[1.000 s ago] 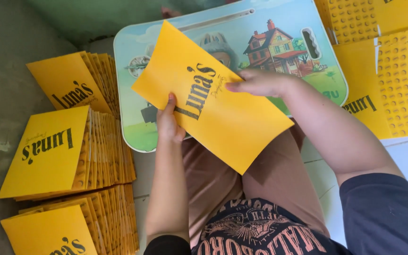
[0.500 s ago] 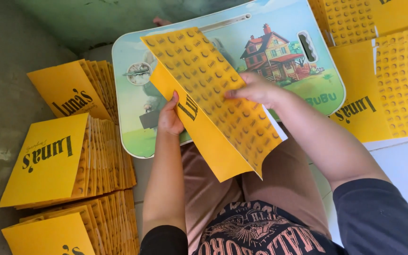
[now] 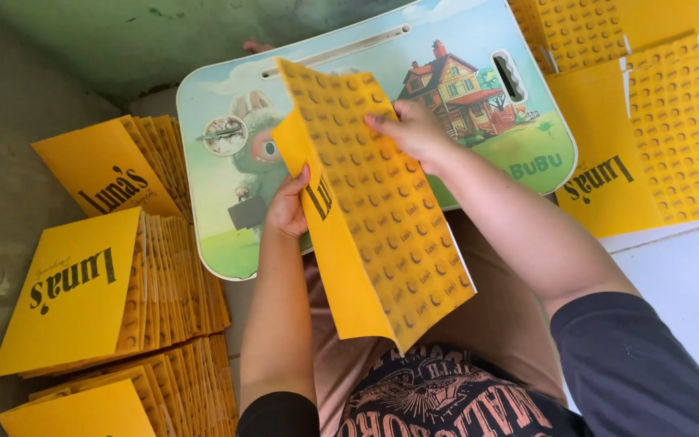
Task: Folding and assembling yellow paper bags on a small portable table.
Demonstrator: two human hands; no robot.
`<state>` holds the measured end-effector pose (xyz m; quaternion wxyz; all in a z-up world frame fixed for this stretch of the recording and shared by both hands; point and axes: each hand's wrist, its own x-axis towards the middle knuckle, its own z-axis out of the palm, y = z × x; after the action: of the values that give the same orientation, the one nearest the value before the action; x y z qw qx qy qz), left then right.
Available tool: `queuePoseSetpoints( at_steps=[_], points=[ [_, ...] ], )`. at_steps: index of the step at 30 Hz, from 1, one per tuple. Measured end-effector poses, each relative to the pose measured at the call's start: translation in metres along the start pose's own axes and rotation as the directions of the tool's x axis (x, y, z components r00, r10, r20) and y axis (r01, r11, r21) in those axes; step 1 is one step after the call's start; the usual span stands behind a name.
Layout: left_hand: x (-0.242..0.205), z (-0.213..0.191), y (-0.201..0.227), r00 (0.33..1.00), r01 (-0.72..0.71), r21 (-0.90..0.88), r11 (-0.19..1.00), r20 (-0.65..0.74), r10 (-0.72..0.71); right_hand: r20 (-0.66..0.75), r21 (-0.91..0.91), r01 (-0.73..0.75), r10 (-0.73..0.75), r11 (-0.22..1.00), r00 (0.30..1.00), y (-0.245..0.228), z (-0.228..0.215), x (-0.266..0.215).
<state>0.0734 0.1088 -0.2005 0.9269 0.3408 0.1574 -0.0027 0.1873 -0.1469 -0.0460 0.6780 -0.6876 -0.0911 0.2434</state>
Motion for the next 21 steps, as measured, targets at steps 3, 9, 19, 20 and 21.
queuePoseSetpoints(
  at_steps=[3, 9, 19, 20, 21],
  points=[
    [0.012, -0.025, -0.008, 1.0, -0.009, 0.037, 0.999, 0.027, 0.008, -0.112, 0.033, -0.023, 0.027, 0.999, 0.993, -0.019, 0.003, 0.0],
    [-0.026, 0.023, 0.009, 0.991, 0.06, 0.038, 0.997, 0.119, -0.064, -0.235, -0.192, -0.102, 0.055, 0.976, 0.97, -0.053, 0.018, -0.002],
    [-0.033, 0.026, 0.009, 0.985, 0.011, -0.023, 1.0, 0.172, -0.007, -0.26, -0.087, -0.166, 0.138, 0.982, 0.956, -0.037, 0.017, 0.006],
    [-0.032, 0.025, 0.008, 0.983, 0.015, -0.011, 1.0, 0.184, -0.013, -0.286, -0.143, -0.03, -0.012, 0.989, 0.958, -0.027, 0.016, 0.01],
    [-0.031, 0.023, 0.008, 0.981, 0.019, 0.003, 1.0, 0.195, -0.02, -0.3, -0.2, 0.104, -0.162, 0.974, 0.94, -0.016, 0.015, 0.015]
  ],
)
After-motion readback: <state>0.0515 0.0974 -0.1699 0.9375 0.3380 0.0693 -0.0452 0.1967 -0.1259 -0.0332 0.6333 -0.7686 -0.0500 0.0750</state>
